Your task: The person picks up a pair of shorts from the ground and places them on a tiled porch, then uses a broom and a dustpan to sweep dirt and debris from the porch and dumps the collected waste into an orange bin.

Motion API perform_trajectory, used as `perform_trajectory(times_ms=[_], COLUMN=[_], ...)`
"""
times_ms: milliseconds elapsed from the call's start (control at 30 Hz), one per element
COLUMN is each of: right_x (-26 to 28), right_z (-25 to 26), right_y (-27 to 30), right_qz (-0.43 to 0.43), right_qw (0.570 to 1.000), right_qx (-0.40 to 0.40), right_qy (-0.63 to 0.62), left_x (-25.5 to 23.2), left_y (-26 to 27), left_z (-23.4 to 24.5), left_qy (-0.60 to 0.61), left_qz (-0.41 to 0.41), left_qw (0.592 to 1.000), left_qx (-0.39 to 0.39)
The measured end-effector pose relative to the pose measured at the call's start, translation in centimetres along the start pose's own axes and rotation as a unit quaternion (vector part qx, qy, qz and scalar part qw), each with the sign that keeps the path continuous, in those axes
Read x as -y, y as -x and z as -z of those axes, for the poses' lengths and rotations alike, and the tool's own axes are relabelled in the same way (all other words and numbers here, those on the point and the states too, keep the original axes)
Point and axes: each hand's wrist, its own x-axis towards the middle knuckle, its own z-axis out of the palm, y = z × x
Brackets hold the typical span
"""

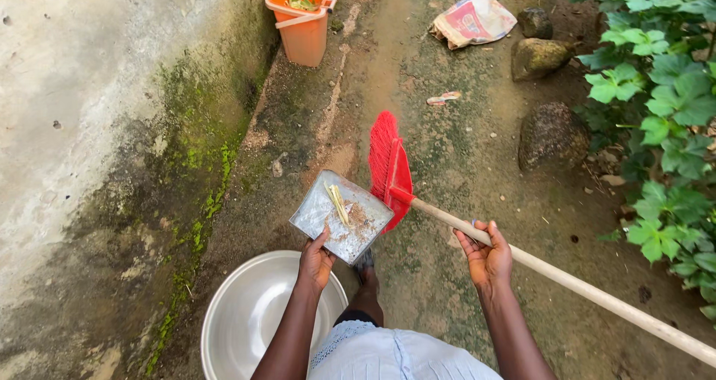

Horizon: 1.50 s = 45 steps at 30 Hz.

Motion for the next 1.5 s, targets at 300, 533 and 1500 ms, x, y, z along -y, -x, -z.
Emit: perform_trajectory(times_ms=[300, 533, 1500], right_x=[-2.9, -2.6, -6.5], right_z=[-11.6, -23.0, -67.7], right_y=[-19.6, -30.8, -89.0], right_qz=[-0.013, 0.005, -0.040], right_qw=[1.000, 1.000, 0.992], right_qx=[-0.005, -0.012, 0.051], right_qy=[-0.017, -0.019, 0.108], left_x=[-6.1, -14.8, -39.5], left_y=[-22.6, -37.0, -100.1], left_z=[-2.5, -9.4, -24.9], left_qy=[0.019, -0.012, 0.048], left_qz=[-0.009, 0.014, -0.023], left_qw=[1.000, 1.000, 0.994], left_qx=[-0.020, -0.015, -0.099])
